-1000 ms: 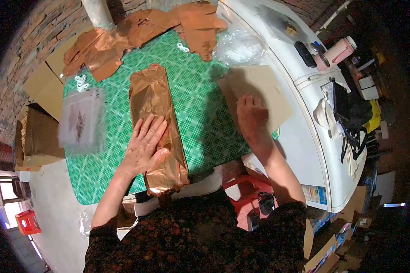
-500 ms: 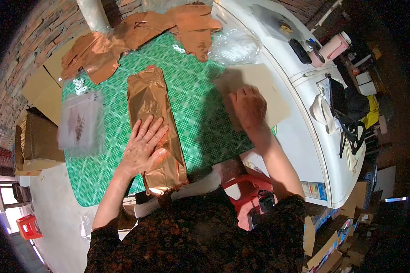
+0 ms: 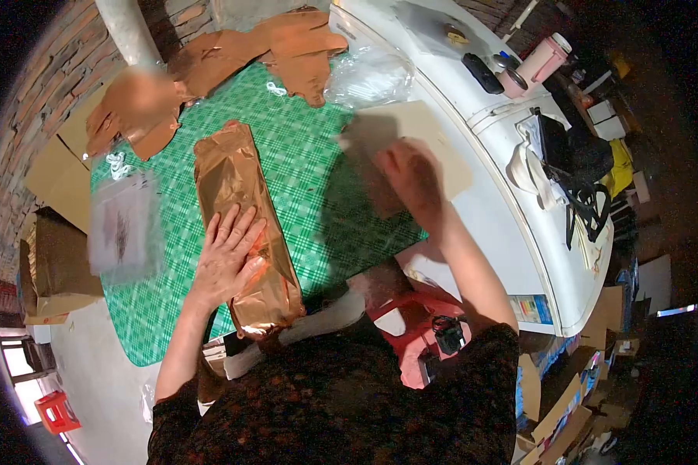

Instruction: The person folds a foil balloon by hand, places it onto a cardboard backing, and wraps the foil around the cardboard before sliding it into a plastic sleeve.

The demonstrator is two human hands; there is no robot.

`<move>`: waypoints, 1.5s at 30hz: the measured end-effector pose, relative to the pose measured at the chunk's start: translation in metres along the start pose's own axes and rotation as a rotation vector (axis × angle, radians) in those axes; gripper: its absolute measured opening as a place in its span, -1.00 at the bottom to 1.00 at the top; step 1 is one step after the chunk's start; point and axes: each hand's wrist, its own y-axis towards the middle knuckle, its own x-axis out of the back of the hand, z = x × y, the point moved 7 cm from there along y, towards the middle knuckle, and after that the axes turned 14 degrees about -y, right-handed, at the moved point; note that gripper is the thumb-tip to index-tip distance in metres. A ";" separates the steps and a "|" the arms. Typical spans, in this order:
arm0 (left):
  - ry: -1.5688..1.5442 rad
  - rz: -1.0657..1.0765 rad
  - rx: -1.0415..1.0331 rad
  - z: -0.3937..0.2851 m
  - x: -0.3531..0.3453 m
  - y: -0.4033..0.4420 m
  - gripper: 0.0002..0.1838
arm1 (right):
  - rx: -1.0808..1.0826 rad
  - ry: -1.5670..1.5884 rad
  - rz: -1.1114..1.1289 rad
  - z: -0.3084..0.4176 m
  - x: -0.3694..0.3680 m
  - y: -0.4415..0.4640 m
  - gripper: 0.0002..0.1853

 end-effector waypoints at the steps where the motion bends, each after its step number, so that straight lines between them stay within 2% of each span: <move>1: 0.004 0.000 -0.001 0.000 0.000 0.000 -0.27 | -0.023 0.042 -0.038 -0.014 0.009 0.004 -0.87; 4: 0.005 0.002 -0.002 0.000 0.000 0.000 -0.28 | -0.154 -0.447 0.095 -0.074 0.009 0.009 -0.84; 7: 0.005 -0.003 -0.003 -0.001 0.001 0.001 -0.28 | -0.279 -0.485 0.342 -0.123 -0.006 -0.002 -0.76; 10: 0.010 -0.004 -0.003 0.000 0.000 0.000 -0.28 | -0.286 -0.488 0.370 -0.131 -0.009 -0.003 -0.72; 19: 0.012 -0.007 -0.009 0.000 0.001 0.000 -0.27 | -0.285 -0.639 0.457 -0.140 -0.019 0.012 -0.78; 25: 0.004 -0.007 -0.011 0.000 0.001 0.000 -0.26 | -0.272 -0.731 0.423 -0.131 -0.015 0.017 -0.80; 31: 0.004 -0.010 -0.014 0.000 0.001 0.000 -0.26 | -0.216 -0.683 0.266 -0.121 -0.002 0.013 -0.85; 34: 0.000 -0.018 -0.013 0.000 0.001 -0.001 -0.26 | -0.223 -0.712 0.256 -0.111 0.008 0.014 -0.80; 37: -0.008 -0.021 -0.016 -0.001 0.001 0.000 -0.26 | -0.234 -0.621 0.144 -0.103 0.021 0.017 -0.82; 41: -0.025 -0.022 -0.022 -0.003 0.003 0.000 -0.26 | -0.351 -0.246 0.105 -0.113 0.035 0.021 -0.86; 45: -0.043 -0.037 -0.025 0.001 0.002 -0.002 -0.24 | -0.240 0.187 0.092 -0.110 0.040 0.043 -0.82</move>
